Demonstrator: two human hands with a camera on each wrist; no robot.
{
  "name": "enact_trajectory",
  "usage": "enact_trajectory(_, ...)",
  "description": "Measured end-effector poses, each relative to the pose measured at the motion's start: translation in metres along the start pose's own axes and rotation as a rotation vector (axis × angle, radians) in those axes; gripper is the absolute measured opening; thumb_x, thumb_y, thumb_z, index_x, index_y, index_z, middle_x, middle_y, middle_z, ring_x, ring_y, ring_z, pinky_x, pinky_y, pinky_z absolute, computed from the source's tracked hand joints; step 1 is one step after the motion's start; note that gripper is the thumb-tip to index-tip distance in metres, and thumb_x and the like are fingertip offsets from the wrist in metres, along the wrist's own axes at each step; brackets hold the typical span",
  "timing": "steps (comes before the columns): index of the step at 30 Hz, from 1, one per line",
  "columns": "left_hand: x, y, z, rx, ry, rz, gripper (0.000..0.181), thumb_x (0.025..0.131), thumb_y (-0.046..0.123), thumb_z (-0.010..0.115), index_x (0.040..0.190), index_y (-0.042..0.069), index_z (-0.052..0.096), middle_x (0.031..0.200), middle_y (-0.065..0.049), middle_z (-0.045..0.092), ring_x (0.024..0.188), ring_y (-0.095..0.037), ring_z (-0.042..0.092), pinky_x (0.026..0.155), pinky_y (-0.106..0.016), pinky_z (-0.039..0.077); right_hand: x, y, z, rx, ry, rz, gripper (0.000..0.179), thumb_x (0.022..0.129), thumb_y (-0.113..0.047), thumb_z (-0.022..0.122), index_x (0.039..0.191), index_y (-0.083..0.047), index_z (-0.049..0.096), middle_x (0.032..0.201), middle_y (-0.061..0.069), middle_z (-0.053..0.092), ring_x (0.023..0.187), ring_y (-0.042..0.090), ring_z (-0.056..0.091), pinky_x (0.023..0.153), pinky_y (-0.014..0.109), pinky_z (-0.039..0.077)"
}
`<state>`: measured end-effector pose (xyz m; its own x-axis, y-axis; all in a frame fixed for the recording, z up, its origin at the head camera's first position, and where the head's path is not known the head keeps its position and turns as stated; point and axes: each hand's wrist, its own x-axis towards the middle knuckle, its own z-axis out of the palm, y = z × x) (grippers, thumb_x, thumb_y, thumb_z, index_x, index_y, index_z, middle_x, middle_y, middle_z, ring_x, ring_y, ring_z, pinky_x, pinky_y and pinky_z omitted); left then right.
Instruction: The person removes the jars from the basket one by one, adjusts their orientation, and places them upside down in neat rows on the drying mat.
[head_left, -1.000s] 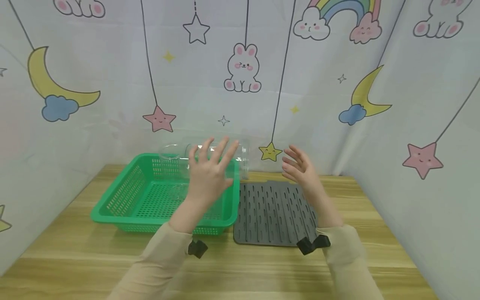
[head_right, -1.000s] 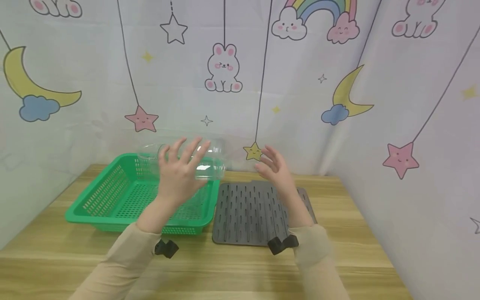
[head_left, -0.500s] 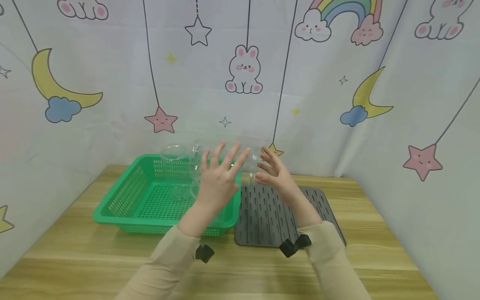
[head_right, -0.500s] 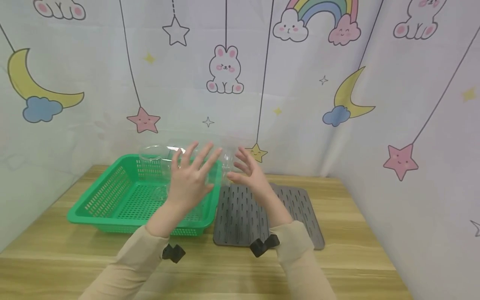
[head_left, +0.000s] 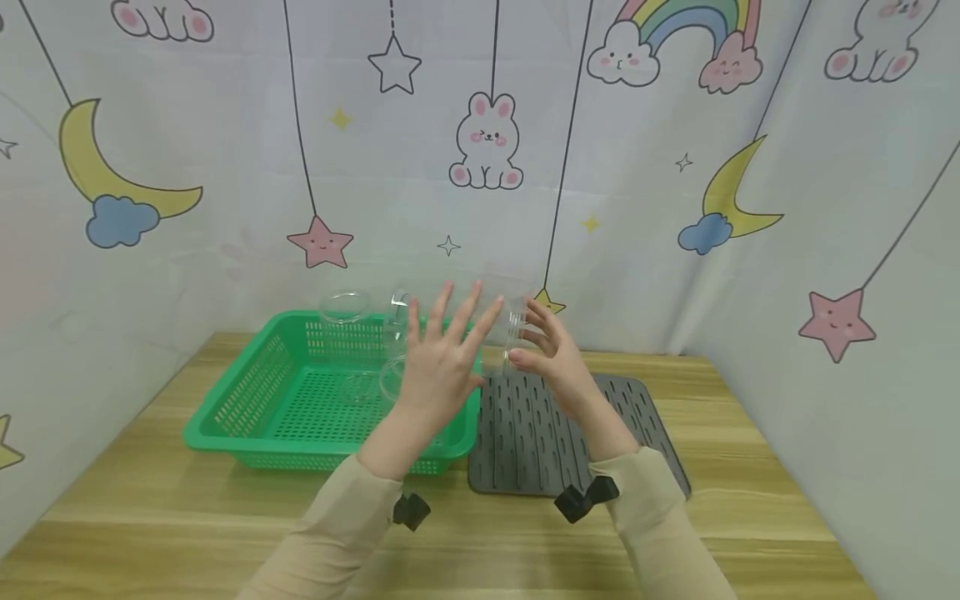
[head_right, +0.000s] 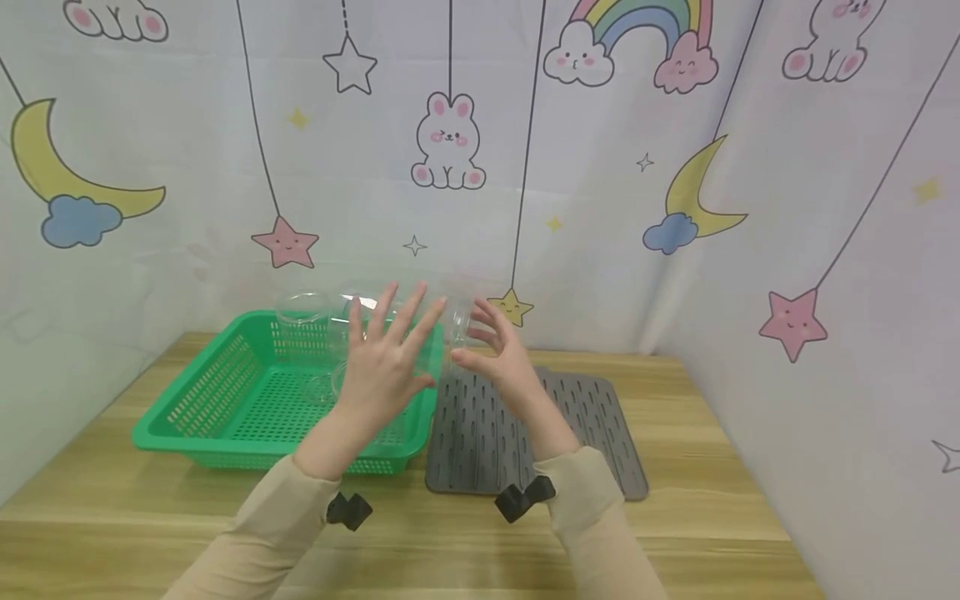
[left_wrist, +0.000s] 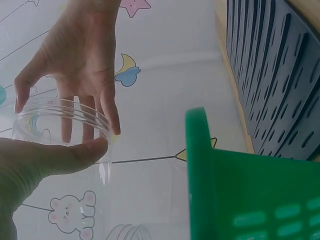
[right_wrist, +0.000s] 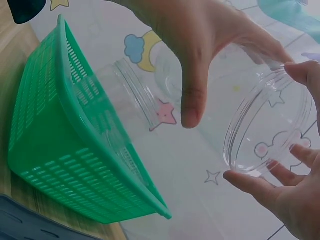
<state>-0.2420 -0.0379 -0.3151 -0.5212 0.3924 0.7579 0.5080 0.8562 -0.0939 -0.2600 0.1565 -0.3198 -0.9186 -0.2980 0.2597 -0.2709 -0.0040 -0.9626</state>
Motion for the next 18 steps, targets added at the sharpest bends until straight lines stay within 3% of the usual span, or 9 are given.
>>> enact_trajectory(4, -0.001, -0.002, -0.001, -0.119, 0.051, -0.038, 0.12, 0.048, 0.039, 0.096, 0.15, 0.018, 0.037, 0.158, -0.011, 0.032, 0.148, -0.04, 0.019, 0.117, -0.066, 0.014, -0.002, 0.001, -0.002, -0.01, 0.039, 0.001, 0.087, 0.087, -0.02, 0.07, 0.157, -0.02, 0.019, 0.16, 0.012, 0.02, 0.144, 0.037, 0.027, 0.106, 0.057, 0.041)
enact_trajectory(10, -0.003, -0.009, 0.002, -0.41, 0.238, -0.167, 0.123, 0.045, 0.042, 0.095, 0.149, 0.009, 0.037, 0.158, -0.015, 0.032, 0.148, -0.043, 0.014, 0.116, -0.069, 0.008, -0.005, 0.006, -0.009, 0.022, 0.111, 0.003, 0.084, 0.087, -0.016, 0.066, 0.157, -0.016, 0.019, 0.16, 0.012, 0.02, 0.142, 0.035, 0.03, 0.107, 0.057, 0.04)
enact_trajectory(14, -0.005, -0.014, 0.003, -0.651, 0.3, -0.315, 0.124, 0.051, 0.049, 0.091, 0.152, 0.008, 0.031, 0.161, -0.012, 0.025, 0.152, -0.037, 0.005, 0.117, -0.066, 0.005, -0.009, 0.007, -0.014, 0.058, 0.148, -0.019, 0.088, 0.086, -0.02, 0.069, 0.157, -0.014, 0.017, 0.161, 0.014, 0.017, 0.143, 0.036, 0.027, 0.111, 0.057, 0.037)
enact_trajectory(18, -0.005, -0.018, 0.001, -0.945, 0.27, -0.515, 0.13, 0.053, 0.066, 0.078, 0.157, 0.018, 0.018, 0.164, 0.0, 0.016, 0.153, -0.026, 0.003, 0.119, -0.062, 0.008, -0.012, 0.007, -0.017, 0.111, 0.176, -0.054, 0.091, 0.086, -0.023, 0.069, 0.157, -0.011, 0.014, 0.161, 0.016, 0.016, 0.143, 0.037, 0.027, 0.108, 0.042, 0.044)
